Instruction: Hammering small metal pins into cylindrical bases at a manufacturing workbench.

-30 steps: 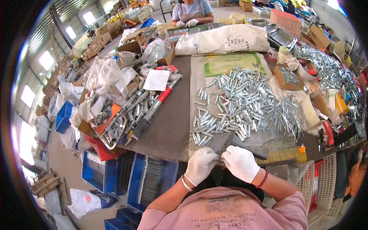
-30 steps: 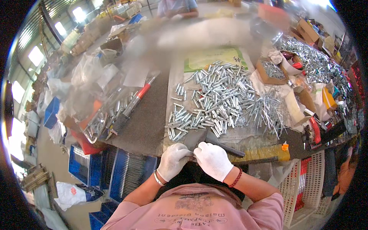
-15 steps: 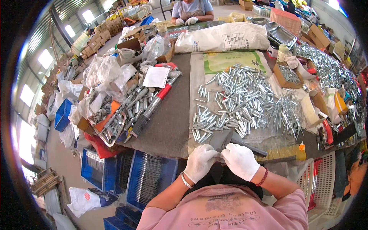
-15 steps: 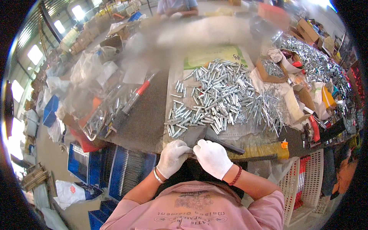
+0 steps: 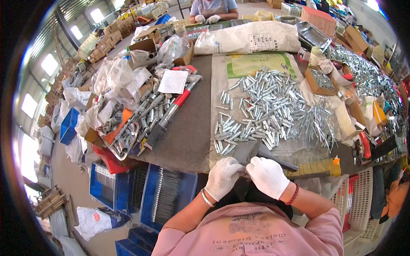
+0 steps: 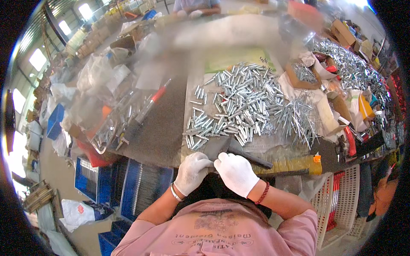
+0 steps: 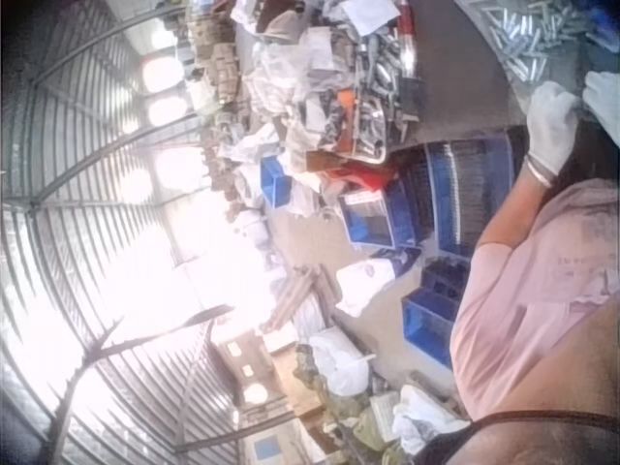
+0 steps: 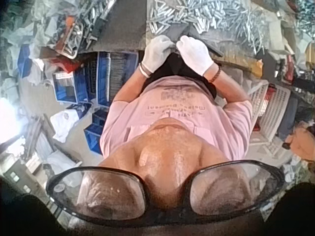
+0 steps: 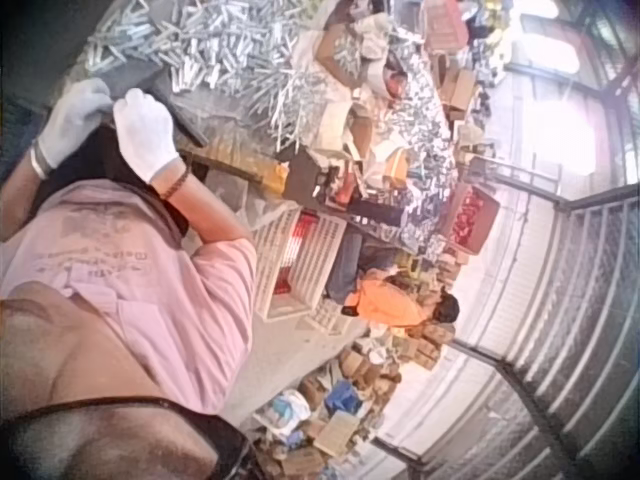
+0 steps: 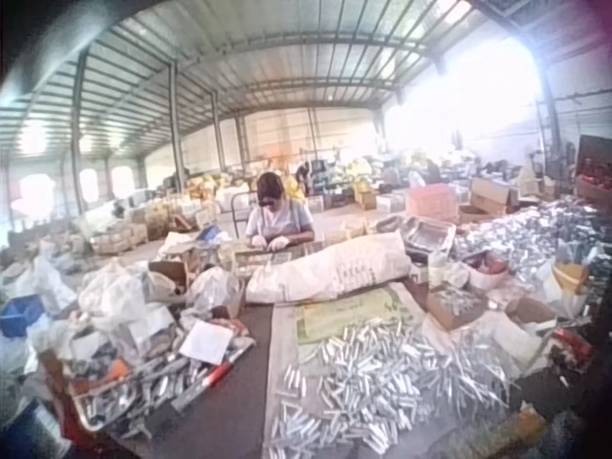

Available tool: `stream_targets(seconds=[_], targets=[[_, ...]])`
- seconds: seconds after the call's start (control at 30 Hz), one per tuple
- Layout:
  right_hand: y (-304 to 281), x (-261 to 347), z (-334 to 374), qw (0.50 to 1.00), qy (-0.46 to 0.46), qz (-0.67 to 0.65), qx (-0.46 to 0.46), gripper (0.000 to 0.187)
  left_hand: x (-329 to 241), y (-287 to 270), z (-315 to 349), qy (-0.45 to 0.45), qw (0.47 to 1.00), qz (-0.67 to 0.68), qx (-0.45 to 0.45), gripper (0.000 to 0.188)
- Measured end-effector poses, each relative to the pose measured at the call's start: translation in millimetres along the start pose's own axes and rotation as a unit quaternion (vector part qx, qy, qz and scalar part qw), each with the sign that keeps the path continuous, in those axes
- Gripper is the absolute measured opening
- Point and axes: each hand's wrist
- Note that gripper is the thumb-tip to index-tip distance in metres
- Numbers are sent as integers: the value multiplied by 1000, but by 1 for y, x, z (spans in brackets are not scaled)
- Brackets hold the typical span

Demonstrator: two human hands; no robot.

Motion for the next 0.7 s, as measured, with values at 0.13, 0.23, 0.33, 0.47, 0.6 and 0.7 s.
stream_targets(seconds=[0.13, 0.23, 0.33, 0.47, 0.6, 0.7], targets=[[6, -9, -7, 1000, -24, 13, -11, 5, 9, 3, -6, 35, 999, -28, -20, 16], [2, -5, -12, 999, -25, 20, -21, 7, 15, 3, -6, 8, 998, -56, 22, 13], [4, -13, -14, 999, 7, 39, 3, 9, 18, 4, -13, -16, 1000, 12, -3, 15], [-15, -33, 2, 991, 88, 62, -82, 35, 19, 5, -8, -54, 997, 51, 22, 13], [-6, -53, 24, 988, 139, 61, -41, 32, 16, 8, -3, -81, 992, 89, 30, 11], [-12, -39, 31, 983, 166, -29, -68, 38, 19, 6, -2, -58, 996, 68, 28, 14]])
Point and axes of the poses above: each hand's wrist, its own z-axis away from the middle knuckle, its own y-axis out of the palm, x = y × z
